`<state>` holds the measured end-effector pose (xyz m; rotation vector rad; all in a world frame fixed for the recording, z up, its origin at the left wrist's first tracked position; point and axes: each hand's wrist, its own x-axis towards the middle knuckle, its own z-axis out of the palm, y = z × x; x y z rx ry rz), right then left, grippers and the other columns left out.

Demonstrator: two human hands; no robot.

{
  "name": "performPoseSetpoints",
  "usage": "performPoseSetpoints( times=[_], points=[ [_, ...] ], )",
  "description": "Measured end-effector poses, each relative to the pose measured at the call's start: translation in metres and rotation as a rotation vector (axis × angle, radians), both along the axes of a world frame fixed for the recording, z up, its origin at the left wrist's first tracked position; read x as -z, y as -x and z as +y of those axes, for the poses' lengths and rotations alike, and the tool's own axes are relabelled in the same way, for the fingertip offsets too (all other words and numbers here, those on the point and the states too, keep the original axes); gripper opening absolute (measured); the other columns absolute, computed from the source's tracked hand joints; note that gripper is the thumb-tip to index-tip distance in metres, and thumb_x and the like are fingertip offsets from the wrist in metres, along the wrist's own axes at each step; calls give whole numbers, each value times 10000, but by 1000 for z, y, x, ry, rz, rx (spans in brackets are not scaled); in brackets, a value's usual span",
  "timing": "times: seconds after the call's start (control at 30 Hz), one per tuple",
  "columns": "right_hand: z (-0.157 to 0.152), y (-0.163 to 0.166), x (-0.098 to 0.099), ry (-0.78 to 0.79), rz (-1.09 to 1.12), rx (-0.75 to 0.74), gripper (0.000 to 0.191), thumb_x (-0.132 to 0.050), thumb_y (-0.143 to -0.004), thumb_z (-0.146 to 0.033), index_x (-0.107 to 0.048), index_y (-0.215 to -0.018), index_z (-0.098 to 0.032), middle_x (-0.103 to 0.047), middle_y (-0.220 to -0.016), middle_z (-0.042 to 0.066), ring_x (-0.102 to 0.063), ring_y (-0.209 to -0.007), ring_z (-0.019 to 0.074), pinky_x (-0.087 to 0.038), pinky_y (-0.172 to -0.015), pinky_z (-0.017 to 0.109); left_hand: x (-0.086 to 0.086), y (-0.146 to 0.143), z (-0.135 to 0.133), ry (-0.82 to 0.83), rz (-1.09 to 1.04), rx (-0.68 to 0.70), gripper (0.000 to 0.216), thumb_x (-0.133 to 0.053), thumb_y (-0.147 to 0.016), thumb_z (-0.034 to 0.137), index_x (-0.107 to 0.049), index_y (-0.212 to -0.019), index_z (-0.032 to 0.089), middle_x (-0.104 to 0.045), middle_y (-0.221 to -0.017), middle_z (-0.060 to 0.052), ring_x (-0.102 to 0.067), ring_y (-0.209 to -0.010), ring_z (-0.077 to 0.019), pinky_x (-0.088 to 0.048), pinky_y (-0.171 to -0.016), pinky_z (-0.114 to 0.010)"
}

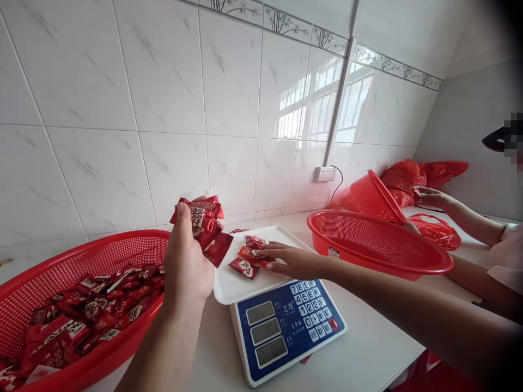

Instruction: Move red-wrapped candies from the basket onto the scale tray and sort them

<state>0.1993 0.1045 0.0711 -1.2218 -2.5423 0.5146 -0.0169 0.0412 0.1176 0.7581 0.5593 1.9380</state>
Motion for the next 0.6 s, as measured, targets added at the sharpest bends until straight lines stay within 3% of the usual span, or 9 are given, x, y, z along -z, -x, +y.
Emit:
performPoseSetpoints(
  times=[0.13,0.37,0.5,0.6],
  points=[
    [0,-18,2,15,-58,106,558,-488,-893,-518,-534,-1356,-210,-489,-1438,142,-481,-1286,337,-414,-1016,532,-1,-6,-1,24,-17,24,329,-685,-807,489,-710,-960,200,-679,-804,7,-608,-592,-81,-508,-544,-172],
    [0,-11,8,50,-93,75,538,-486,-879,-549,-532,-1344,-284,-445,-1474,82,-483,-1277,306,-422,-1019,458,-1,-9,-4,-7,19,33,395,-679,-795,522,-714,-983,176,-668,-800,-2,-598,-592,-76,-502,-545,-167],
    [2,2,6,51,-92,84,763,-487,-844,-648,-318,-1492,-282,-240,-1586,83,-271,-1424,312,-283,-1131,476,0,-9,-4,-34,24,35,392,-690,-786,518,-712,-973,174,-665,-801,-3,-609,-618,-85,-501,-550,-170],
    [9,17,4,80,-110,84,883,-503,-773,-751,-276,-1507,-318,-142,-1616,62,-30,-1477,337,-115,-1166,561,2,-10,-3,-35,56,58,405,-689,-779,538,-710,-965,179,-667,-777,-3,-608,-615,-93,-520,-583,-193]
  ],
)
